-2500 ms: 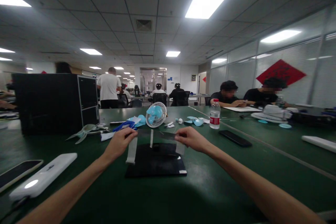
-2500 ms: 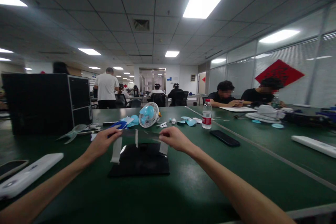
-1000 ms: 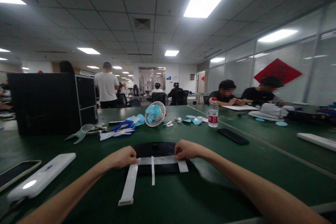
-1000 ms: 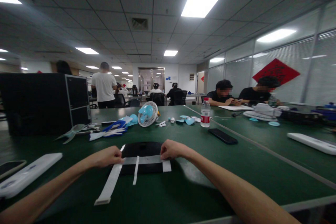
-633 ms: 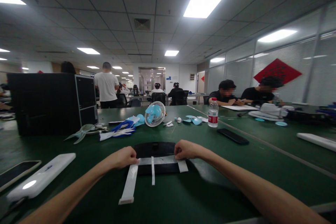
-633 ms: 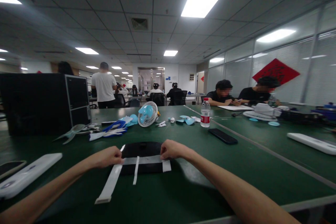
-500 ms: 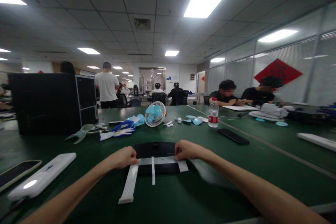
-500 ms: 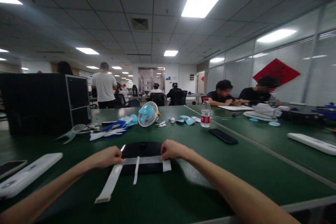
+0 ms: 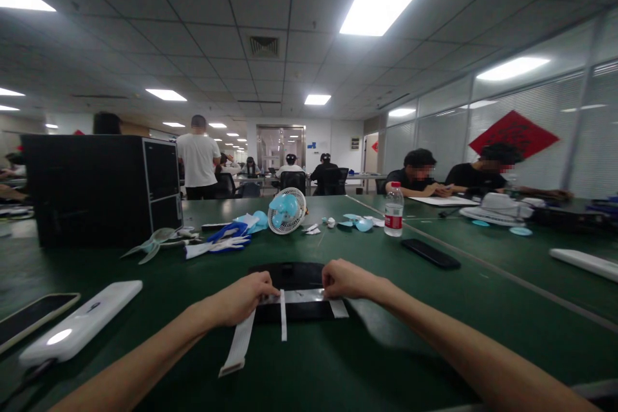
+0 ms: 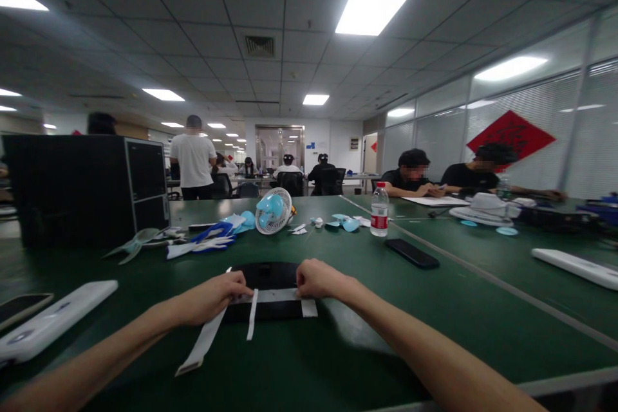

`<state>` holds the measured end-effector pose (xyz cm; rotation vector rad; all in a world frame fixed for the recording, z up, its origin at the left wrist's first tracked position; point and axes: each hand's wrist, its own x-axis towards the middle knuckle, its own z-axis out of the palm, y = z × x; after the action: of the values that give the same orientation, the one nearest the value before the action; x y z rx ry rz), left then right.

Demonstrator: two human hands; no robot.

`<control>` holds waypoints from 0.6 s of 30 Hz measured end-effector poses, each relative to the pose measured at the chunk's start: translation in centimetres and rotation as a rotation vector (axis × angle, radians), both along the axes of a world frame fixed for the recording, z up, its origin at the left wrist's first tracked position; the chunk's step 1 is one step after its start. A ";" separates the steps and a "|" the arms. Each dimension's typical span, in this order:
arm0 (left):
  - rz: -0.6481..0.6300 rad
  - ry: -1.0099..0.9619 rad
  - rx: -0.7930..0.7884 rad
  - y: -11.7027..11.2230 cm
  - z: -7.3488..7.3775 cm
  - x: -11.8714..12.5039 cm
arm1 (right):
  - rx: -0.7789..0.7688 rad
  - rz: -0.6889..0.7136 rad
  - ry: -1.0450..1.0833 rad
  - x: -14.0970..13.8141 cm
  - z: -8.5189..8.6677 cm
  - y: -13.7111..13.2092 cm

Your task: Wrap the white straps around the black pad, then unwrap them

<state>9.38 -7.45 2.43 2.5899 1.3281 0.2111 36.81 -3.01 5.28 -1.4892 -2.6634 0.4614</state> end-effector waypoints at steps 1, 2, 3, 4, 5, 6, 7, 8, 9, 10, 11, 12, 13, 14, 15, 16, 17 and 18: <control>0.001 0.009 0.001 0.0 0.0 0.0 | -0.003 0.005 0.003 -0.1 0.1 -0.2; 0.002 0.013 -0.002 0.0 0.0 0.0 | 0.000 0.016 0.012 -0.3 0.1 -0.3; 0.005 0.014 -0.004 0.0 0.1 0.0 | 0.016 0.037 0.025 -0.5 0.0 -0.5; 0.007 0.015 -0.005 0.0 0.0 -0.1 | 0.046 0.071 0.042 -0.7 -0.1 -0.8; 0.009 0.015 -0.005 0.1 0.0 -0.1 | 0.090 0.119 0.061 -1.0 -0.3 -1.0; 0.007 0.015 -0.003 0.1 0.0 -0.2 | 0.138 0.179 0.082 -1.4 -0.6 -1.3; 0.001 0.014 0.001 0.2 0.0 -0.2 | 0.182 0.249 0.099 -1.8 -1.0 -1.7; -0.008 0.012 0.008 0.2 -0.1 -0.2 | 0.213 0.324 0.114 -2.2 -1.4 -2.0; -0.017 0.010 0.014 0.3 -0.1 -0.2 | 0.228 0.396 0.123 -2.7 -1.8 -2.3; -0.025 0.005 0.019 0.3 -0.1 -0.2 | 0.236 0.458 0.129 -3.1 -2.2 -2.6; -0.032 0.001 0.023 0.3 -0.1 -0.1 | 0.242 0.502 0.129 -3.6 -2.5 -2.8; -0.038 -0.002 0.027 0.2 -0.1 0.0 | 0.250 0.527 0.126 -4.0 -2.8 -3.0; -0.044 -0.003 0.029 0.2 -0.1 0.1 | 0.261 0.535 0.120 -4.3 -3.0 -3.1; -0.049 -0.003 0.033 0.2 -0.1 0.1 | 0.273 0.531 0.115 -4.5 -3.1 -3.2; -0.053 -0.001 0.036 0.2 -0.1 0.2 | 0.287 0.523 0.108 -4.6 -3.2 -3.3; -0.054 0.002 0.040 0.2 -0.1 0.2 | 0.301 0.520 0.102 -4.7 -3.1 -3.5; -0.050 0.003 0.041 0.2 -0.1 0.2 | 0.311 0.526 0.092 -4.7 -3.0 -3.7; -0.043 0.003 0.042 0.2 -0.1 0.2 | 0.321 0.536 0.084 -4.6 -2.8 -4.0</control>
<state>9.53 -7.25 2.34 2.6517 1.2805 0.2300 32.21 -7.01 2.44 -0.6530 -2.8689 0.0971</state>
